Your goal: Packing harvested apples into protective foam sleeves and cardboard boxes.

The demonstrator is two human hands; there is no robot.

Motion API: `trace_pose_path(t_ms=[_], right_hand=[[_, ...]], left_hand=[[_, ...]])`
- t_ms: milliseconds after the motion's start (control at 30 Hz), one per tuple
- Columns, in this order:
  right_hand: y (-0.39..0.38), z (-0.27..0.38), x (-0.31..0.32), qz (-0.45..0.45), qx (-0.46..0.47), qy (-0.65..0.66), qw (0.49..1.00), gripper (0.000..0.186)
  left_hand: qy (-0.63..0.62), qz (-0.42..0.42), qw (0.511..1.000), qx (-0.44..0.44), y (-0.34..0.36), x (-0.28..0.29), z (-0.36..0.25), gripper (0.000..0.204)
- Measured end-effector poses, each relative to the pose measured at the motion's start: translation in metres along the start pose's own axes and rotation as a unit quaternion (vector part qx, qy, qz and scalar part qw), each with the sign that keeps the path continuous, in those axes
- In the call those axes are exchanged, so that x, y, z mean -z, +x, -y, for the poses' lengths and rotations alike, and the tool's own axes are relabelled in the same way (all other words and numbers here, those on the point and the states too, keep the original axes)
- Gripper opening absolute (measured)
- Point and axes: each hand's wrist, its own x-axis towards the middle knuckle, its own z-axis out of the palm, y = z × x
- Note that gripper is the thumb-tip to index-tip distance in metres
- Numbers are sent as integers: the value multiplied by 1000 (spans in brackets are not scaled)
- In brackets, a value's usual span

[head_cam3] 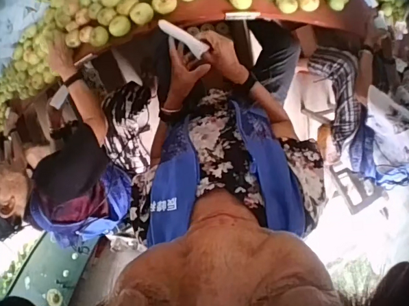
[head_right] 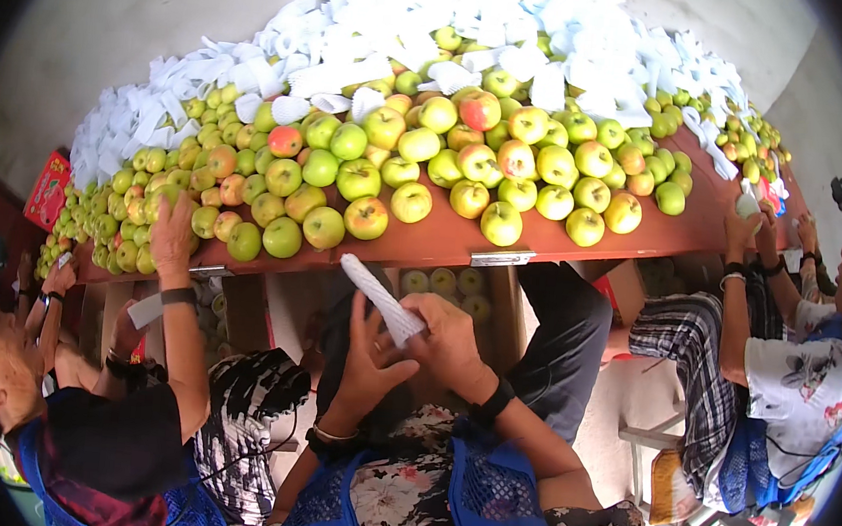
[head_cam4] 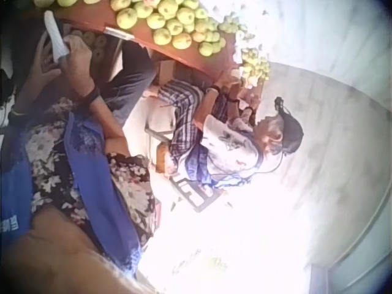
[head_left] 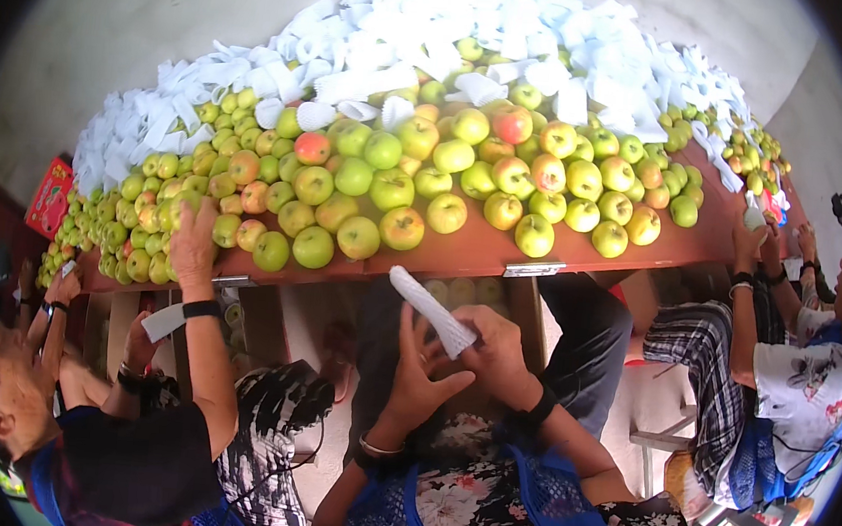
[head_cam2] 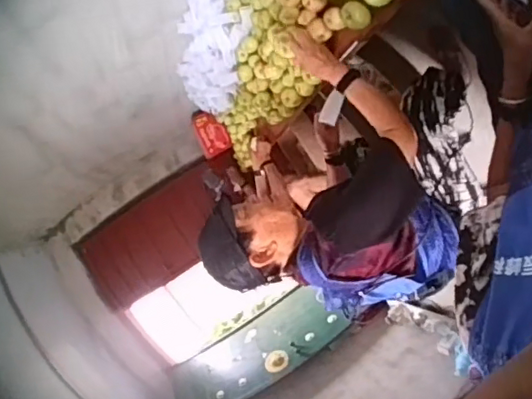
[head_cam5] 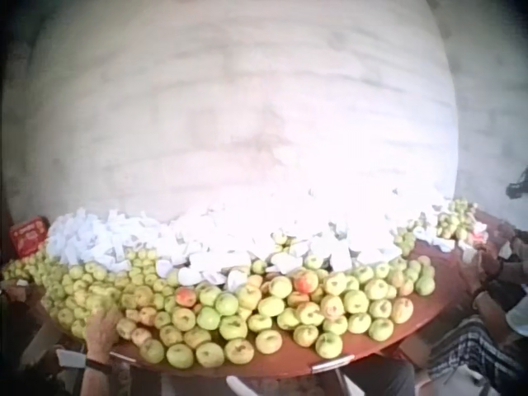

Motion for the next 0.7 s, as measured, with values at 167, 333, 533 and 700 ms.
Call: trace_pose_path(t_ms=[167,333,533,700], right_hand=[[-1,3,3,-17,-29,26,999,31],[-4,2,2,18,13,4,1000,27],[-6,3,9,40,-3,-31,999,25],[-5,2,12,63,-60,-117,989,23]], left_hand=[[358,-16,927,-111,-5,4,5,94],[422,-4,893,-157,-3,10,1,60],[313,-2,949,-43,-3,26,12,54],[438,-82,865,-228,-4,0,-11,52]])
